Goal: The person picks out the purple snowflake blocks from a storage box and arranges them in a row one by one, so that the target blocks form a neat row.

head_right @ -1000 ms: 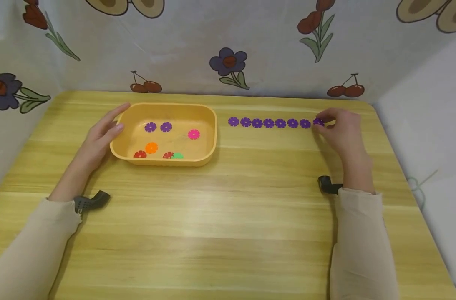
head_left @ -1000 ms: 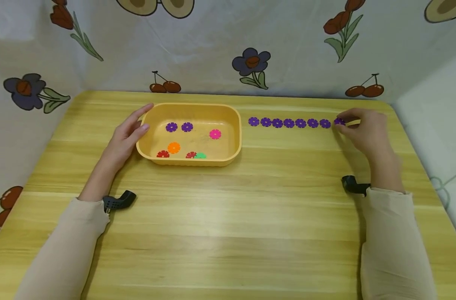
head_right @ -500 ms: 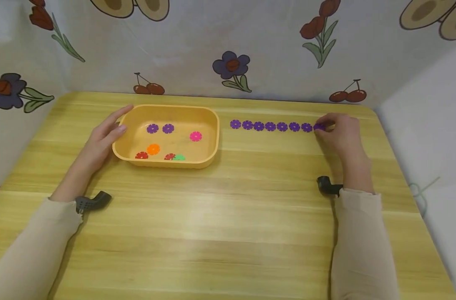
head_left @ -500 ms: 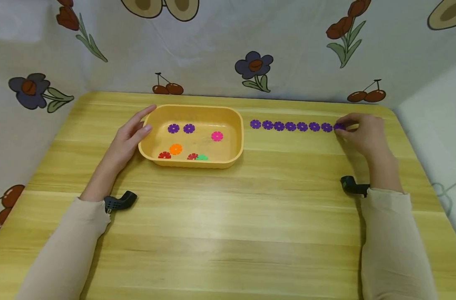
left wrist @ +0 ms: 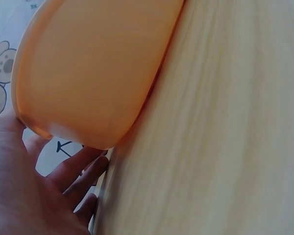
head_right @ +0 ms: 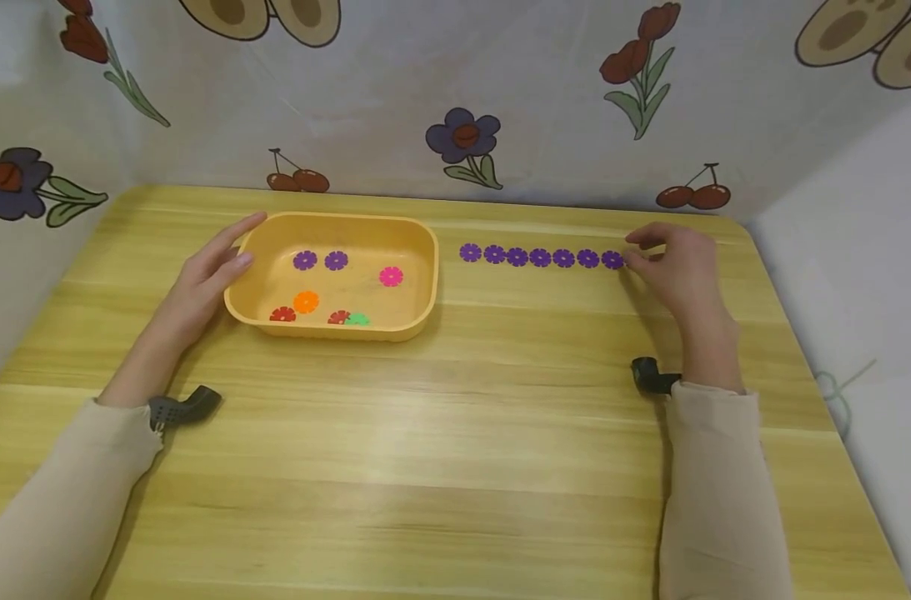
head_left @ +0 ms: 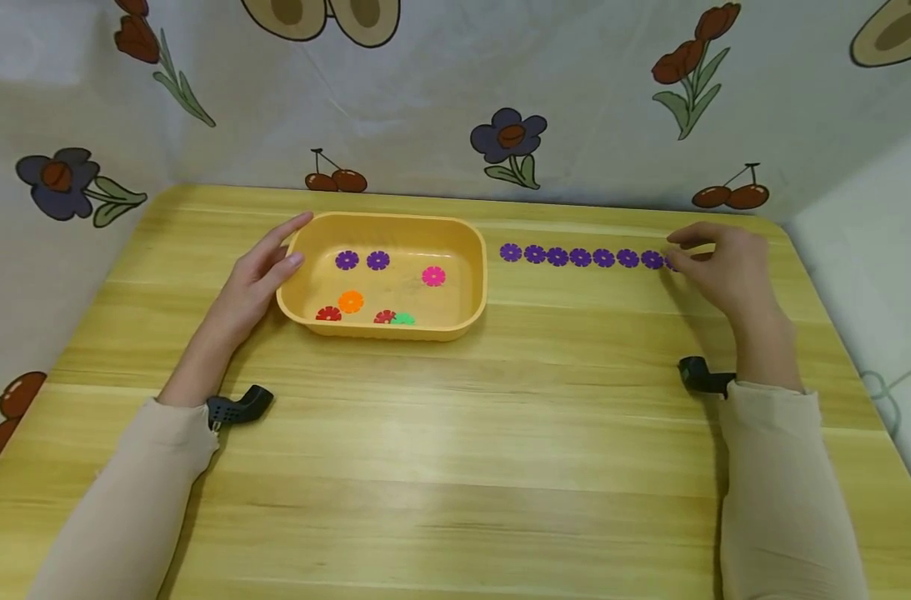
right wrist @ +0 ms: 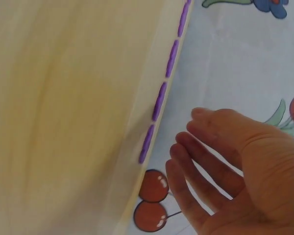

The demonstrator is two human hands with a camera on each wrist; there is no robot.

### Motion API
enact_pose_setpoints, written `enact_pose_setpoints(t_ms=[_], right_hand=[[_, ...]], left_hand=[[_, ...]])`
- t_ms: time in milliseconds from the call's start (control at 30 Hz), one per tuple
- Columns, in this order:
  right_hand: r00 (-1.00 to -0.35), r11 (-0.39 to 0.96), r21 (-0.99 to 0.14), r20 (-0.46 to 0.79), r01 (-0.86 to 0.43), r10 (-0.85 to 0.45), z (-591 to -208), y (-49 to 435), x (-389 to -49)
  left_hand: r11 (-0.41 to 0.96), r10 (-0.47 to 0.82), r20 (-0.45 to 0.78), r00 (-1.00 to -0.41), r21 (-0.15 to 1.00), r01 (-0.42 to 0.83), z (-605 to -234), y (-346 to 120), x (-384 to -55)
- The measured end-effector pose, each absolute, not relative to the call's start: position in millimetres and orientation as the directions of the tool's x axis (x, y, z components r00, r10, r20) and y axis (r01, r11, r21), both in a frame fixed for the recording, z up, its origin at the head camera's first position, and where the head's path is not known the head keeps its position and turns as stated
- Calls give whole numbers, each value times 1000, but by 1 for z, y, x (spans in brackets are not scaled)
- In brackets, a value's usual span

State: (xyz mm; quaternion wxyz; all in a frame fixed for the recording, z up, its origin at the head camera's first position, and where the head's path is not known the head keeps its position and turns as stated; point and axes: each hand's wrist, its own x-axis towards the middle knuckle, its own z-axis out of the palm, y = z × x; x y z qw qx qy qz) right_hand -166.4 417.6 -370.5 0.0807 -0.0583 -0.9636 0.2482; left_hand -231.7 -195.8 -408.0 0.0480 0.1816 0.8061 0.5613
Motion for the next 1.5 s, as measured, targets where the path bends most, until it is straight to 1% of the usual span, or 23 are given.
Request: enact_pose_setpoints(t_ms=[133,400,567,800,967,1100,1333,1500], right_hand=[[-980,877,-477,142,55,138,-366,405,-170],[-980,863,-506,175,-9,93,-357,378,-174],[-981,860,-508,185,-47,55,-352,360,-179],[-980,834,-542,199,-102,10,-341,331,-191],[-974,813,-558,221,-166,-48,-341,310,-198],[-964,806,-549,250,-219,-92,-344,301,-200],[-968,796,-566,231,-213,-95,-338,280,-206],[-957,778,-569,250,-267,-145,-333,256,-214]], left_hand=[[309,344,124,-931,921,237,-408,-196,-231],[316,341,122,-932,919,236,-407,-195,-231],[300,345,130,-930,923,241,-407,-196,-232],[270,357,143,-923,930,249,-408,-196,-232],[278,352,138,-926,929,245,-407,-196,-232],[289,352,130,-927,927,239,-406,-195,-233],[300,350,128,-928,923,241,-405,-195,-234],[298,346,129,-929,924,239,-406,-195,-233]])
